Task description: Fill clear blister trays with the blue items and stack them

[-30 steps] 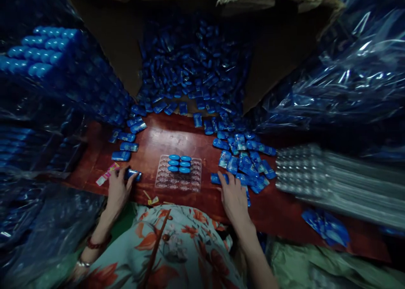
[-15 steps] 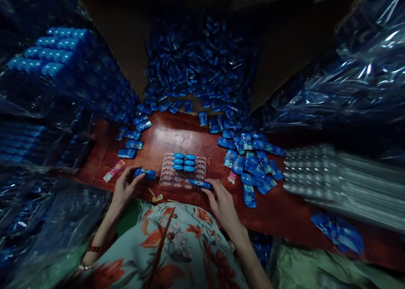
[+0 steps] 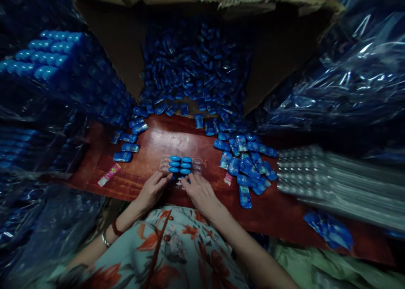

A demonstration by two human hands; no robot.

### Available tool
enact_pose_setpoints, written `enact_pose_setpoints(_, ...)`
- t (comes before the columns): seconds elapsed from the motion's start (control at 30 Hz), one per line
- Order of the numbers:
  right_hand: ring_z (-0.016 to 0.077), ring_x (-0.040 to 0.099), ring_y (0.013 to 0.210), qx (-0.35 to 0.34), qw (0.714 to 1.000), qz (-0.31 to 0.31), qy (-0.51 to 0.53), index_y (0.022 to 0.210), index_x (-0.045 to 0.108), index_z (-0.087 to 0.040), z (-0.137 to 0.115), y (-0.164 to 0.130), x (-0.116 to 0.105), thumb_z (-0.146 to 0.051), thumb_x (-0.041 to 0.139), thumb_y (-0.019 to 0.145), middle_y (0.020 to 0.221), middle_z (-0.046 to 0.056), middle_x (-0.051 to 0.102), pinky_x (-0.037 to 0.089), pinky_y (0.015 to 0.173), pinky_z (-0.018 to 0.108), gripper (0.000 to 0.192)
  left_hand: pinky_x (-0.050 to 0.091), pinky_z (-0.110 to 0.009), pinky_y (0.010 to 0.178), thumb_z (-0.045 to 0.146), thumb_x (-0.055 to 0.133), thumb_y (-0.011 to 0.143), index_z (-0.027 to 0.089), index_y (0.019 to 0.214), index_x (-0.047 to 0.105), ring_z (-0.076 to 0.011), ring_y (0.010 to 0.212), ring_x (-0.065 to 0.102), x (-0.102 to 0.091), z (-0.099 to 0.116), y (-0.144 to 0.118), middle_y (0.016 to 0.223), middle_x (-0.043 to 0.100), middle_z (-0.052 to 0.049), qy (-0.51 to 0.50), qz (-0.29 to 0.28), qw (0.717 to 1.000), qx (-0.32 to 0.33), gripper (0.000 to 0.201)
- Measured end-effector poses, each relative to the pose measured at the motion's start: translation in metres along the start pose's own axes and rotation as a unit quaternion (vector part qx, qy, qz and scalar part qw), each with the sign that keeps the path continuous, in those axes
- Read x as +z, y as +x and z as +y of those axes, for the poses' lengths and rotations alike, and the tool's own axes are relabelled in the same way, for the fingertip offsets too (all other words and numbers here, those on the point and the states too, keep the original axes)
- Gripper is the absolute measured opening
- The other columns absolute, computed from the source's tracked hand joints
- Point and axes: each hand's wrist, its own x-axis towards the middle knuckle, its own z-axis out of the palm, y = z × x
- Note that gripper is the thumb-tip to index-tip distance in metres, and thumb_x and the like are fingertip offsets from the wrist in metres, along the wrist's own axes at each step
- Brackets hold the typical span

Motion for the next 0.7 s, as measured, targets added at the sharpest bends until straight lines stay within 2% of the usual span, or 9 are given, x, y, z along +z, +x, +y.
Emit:
enact_pose_setpoints(0.17, 0.0182, 0.055, 0.083, -0.060, 0.997, -0.051, -0.021, 0.103, 0.055, -0.018, -0.008, 0.020, -0.012, -0.007, 0.044, 0.086, 0.091, 0.007, 0.059, 0.044, 0.071, 0.030, 0.023, 0.050, -0.039, 0.084, 0.012, 0.040, 0.089, 0.014, 0.117, 0.053, -0.0225, 0.099, 0.055, -0.007, -0.003, 0.015, 0.103, 0.059, -0.014, 0.035, -0.116, 0.992, 0.018, 0.032)
enact_pose_setpoints(0.23, 0.0184, 0.056, 0.085, -0.063, 0.996, -0.061, -0.014, 0.107, 0.054, -0.018, -0.007, 0.026, -0.018, -0.008, 0.043, 0.087, 0.093, 0.007, 0.059, 0.044, 0.070, 0.029, 0.024, 0.049, -0.041, 0.086, 0.011, 0.041, 0.087, 0.014, 0.118, 0.054, -0.0237, 0.103, 0.053, -0.005, -0.005, 0.017, 0.106, 0.058, -0.014, 0.053, -0.135, 0.989, 0.007, 0.033)
enact_pose_setpoints(0.33, 0.0182, 0.058, 0.087, -0.042, 0.995, -0.088, 0.025, 0.108, 0.052, -0.019, 0.001, 0.032, -0.028, -0.007, 0.041, 0.088, 0.099, 0.006, 0.059, 0.044, 0.068, 0.028, 0.027, 0.048, -0.041, 0.086, 0.011, 0.038, 0.089, 0.015, 0.120, 0.052, -0.0230, 0.106, 0.051, 0.000, -0.008, 0.015, 0.113, 0.056, -0.014, 0.054, -0.107, 0.993, -0.002, 0.034)
enact_pose_setpoints(0.43, 0.0192, 0.058, 0.089, -0.033, 0.993, -0.106, 0.039, 0.106, 0.053, -0.019, 0.005, 0.037, -0.034, -0.006, 0.043, 0.087, 0.099, 0.007, 0.060, 0.045, 0.070, 0.029, 0.025, 0.049, -0.036, 0.078, 0.012, 0.037, 0.091, 0.017, 0.121, 0.052, -0.0209, 0.098, 0.052, 0.005, -0.007, 0.011, 0.108, 0.057, -0.012, 0.062, -0.047, 0.997, 0.006, 0.034)
enact_pose_setpoints(0.53, 0.0212, 0.058, 0.088, -0.039, 0.994, -0.098, 0.018, 0.103, 0.055, -0.017, 0.003, 0.041, -0.033, -0.008, 0.044, 0.087, 0.094, 0.009, 0.061, 0.045, 0.070, 0.031, 0.022, 0.047, -0.035, 0.073, 0.014, 0.039, 0.090, 0.021, 0.118, 0.056, -0.0210, 0.092, 0.051, 0.010, -0.003, 0.009, 0.108, 0.056, -0.012, 0.115, 0.006, 0.993, -0.027, 0.033)
enact_pose_setpoints(0.6, 0.0216, 0.058, 0.086, -0.030, 0.996, -0.084, 0.006, 0.100, 0.056, -0.016, -0.002, 0.043, -0.028, -0.007, 0.044, 0.086, 0.093, 0.010, 0.061, 0.045, 0.069, 0.031, 0.021, 0.046, -0.036, 0.072, 0.013, 0.040, 0.089, 0.021, 0.117, 0.057, -0.0210, 0.090, 0.049, 0.012, -0.002, 0.009, 0.107, 0.055, -0.013, 0.124, 0.019, 0.991, -0.048, 0.034)
enact_pose_setpoints(0.7, 0.0215, 0.059, 0.082, -0.002, 0.998, -0.056, -0.011, 0.097, 0.056, -0.016, -0.009, 0.041, -0.017, -0.005, 0.041, 0.086, 0.091, 0.011, 0.060, 0.046, 0.066, 0.031, 0.022, 0.047, -0.035, 0.072, 0.008, 0.041, 0.086, 0.021, 0.120, 0.056, -0.0204, 0.089, 0.048, 0.012, -0.004, 0.008, 0.103, 0.054, -0.012, 0.080, 0.015, 0.996, -0.045, 0.039)
